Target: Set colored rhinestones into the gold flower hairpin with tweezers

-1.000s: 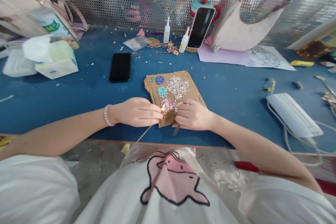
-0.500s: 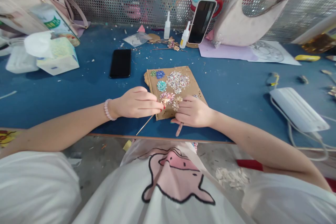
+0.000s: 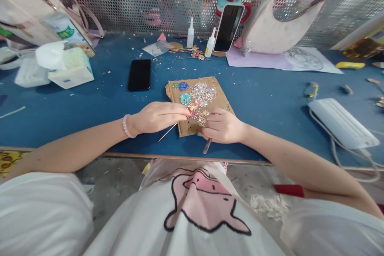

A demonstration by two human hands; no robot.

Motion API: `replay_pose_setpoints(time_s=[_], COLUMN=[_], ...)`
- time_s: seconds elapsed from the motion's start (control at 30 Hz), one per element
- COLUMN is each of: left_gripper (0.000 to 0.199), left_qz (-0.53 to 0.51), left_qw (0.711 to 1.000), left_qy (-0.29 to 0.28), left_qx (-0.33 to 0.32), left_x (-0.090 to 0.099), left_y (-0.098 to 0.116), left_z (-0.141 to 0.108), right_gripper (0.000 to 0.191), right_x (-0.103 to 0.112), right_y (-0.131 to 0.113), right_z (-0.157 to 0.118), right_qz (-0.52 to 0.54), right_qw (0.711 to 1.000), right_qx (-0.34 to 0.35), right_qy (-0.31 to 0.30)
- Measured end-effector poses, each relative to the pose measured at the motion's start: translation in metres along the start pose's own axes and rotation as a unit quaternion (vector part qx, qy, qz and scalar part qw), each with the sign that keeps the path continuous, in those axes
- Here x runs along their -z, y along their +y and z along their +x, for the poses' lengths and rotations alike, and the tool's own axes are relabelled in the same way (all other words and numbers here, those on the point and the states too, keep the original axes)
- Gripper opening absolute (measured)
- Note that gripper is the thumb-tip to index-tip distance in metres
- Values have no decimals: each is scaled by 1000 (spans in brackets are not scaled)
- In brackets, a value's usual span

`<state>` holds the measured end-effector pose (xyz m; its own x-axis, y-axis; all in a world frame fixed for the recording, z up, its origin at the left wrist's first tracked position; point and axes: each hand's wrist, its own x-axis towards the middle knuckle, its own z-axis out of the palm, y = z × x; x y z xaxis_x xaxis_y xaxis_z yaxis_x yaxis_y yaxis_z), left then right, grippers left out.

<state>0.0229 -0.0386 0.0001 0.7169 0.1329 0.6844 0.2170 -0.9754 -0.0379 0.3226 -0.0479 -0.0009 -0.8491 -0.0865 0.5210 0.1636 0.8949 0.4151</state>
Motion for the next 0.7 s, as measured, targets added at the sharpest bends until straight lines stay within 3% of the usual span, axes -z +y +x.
replay_pose_setpoints(time_s=[0.1,0.27,0.43,0.57,0.7], left_gripper=[20,18,18,17,19], left_qz=[10,-30,-160,-223,-236], left_qw=[998,985,943,921,924], left_qy=[52,132,189,219,216], left_qx=[15,110,224,233,208], left_x=[1,1,-8,-13,-11], left_y=[4,8,3,-3,-3], left_z=[7,22,26,30,40], right_gripper=[38,37,39,37,34], right_x=[0,-1,-2,-3,-8], right_y=[0,0,2,2,3], right_z=[-1,-1,1,5,12], right_qz=[-1,12,16,11,3], right_qw=[1000,1000,1000,999,1000], right_qx=[-2,-5,-1,6,9], right_qy=[-5,-2,19,30,19])
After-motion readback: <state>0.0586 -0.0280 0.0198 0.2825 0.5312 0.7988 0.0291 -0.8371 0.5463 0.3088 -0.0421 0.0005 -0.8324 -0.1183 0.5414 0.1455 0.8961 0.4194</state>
